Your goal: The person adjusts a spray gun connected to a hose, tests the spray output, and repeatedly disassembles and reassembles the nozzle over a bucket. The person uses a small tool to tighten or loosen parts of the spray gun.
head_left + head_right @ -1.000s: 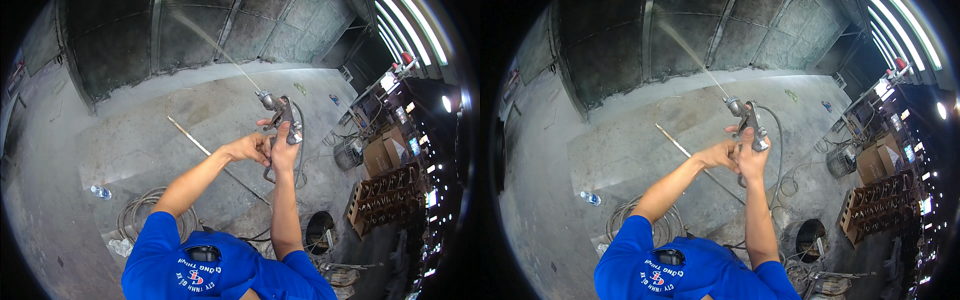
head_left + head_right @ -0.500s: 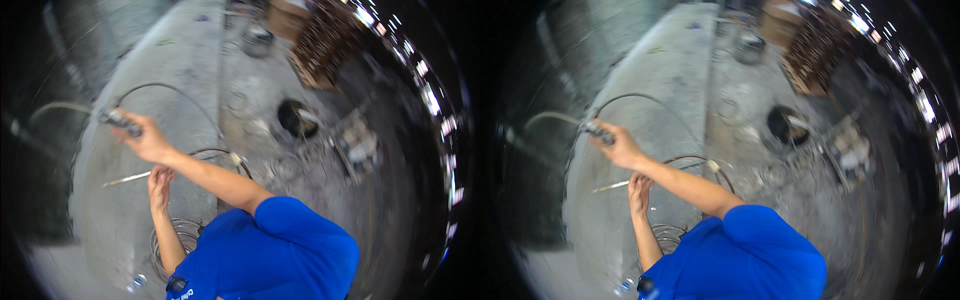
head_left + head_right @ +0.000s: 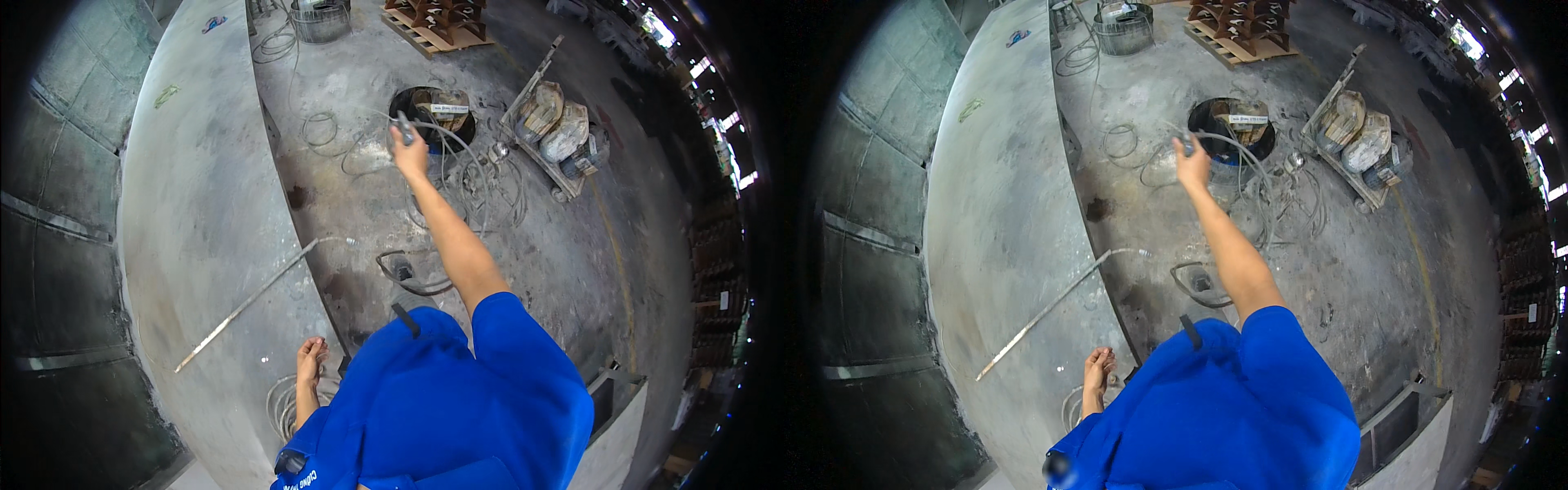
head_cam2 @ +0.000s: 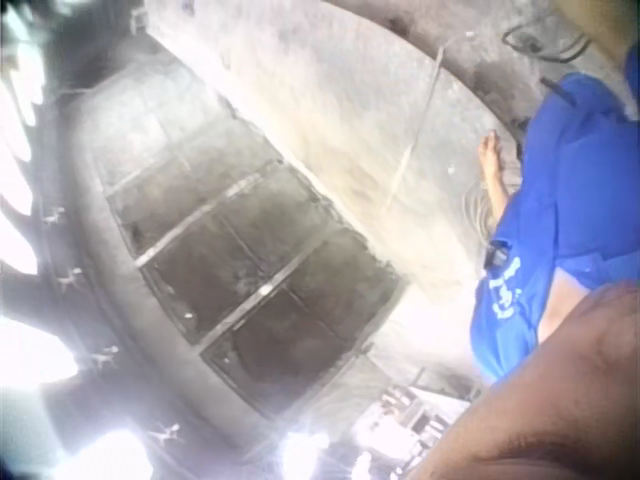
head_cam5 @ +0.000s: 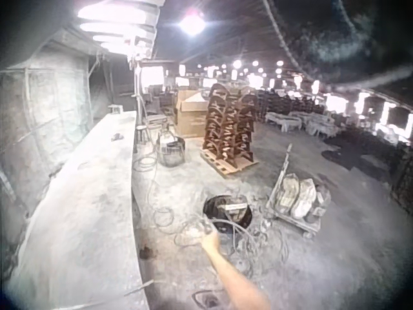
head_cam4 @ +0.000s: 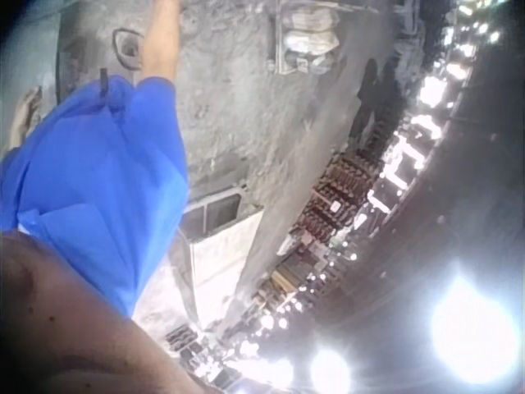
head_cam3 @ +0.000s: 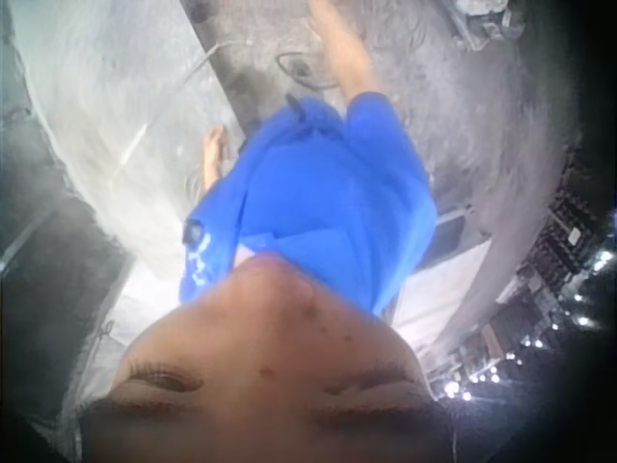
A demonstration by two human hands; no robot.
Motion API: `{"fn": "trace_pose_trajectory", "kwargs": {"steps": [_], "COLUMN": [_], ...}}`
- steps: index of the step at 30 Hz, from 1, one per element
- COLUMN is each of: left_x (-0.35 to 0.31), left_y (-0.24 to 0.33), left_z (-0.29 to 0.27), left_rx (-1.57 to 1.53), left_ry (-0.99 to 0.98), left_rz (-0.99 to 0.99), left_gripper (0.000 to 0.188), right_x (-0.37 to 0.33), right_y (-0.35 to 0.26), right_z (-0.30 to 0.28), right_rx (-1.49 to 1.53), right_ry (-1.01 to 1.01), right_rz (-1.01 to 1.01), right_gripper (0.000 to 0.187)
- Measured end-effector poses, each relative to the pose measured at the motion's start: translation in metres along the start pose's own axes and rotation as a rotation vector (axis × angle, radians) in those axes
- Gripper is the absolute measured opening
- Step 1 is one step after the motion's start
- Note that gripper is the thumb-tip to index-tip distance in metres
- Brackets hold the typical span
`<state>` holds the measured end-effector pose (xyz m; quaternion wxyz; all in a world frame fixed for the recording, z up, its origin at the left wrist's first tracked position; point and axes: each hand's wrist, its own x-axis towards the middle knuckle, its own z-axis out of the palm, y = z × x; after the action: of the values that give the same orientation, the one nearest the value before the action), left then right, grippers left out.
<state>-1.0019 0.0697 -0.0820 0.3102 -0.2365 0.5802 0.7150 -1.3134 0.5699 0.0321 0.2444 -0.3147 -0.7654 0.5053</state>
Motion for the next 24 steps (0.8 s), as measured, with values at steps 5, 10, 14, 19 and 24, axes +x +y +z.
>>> {"fn": "trace_pose_trajectory", "kwargs": {"steps": [5,10,14,19,24], "left_x": [0.078,0.165,0.202,0.239,0.277], "left_y": [0.063,0.117,0.147,0.194,0.238], "left_z": [0.066,0.161,0.247,0.328,0.356], "left_rx": [0.127,0.179,0.225,0.439,0.575], "left_ry": [0.065,0.198,0.201,0.052,0.192], "left_rz": [0.07,0.055,0.038,0.088,0.213], "left_gripper": [0.019,0.019,0.019,0.025,0.025], "right_x": [0.124,0.229,0.301,0.377,0.42], "right_y": [0.085,0.144,0.18,0.224,0.227], "right_z": [-0.018,-0.012,-0.007,0.0,0.025], "right_rx": [-0.084,-0.106,-0.092,-0.265,-0.31], "right_ry": [0.143,0.155,0.095,0.045,-0.092], "right_rz": [-0.01,0.067,0.148,0.109,0.291], "right_gripper": [0.073,0.072,0.07,0.068,0.069]}}
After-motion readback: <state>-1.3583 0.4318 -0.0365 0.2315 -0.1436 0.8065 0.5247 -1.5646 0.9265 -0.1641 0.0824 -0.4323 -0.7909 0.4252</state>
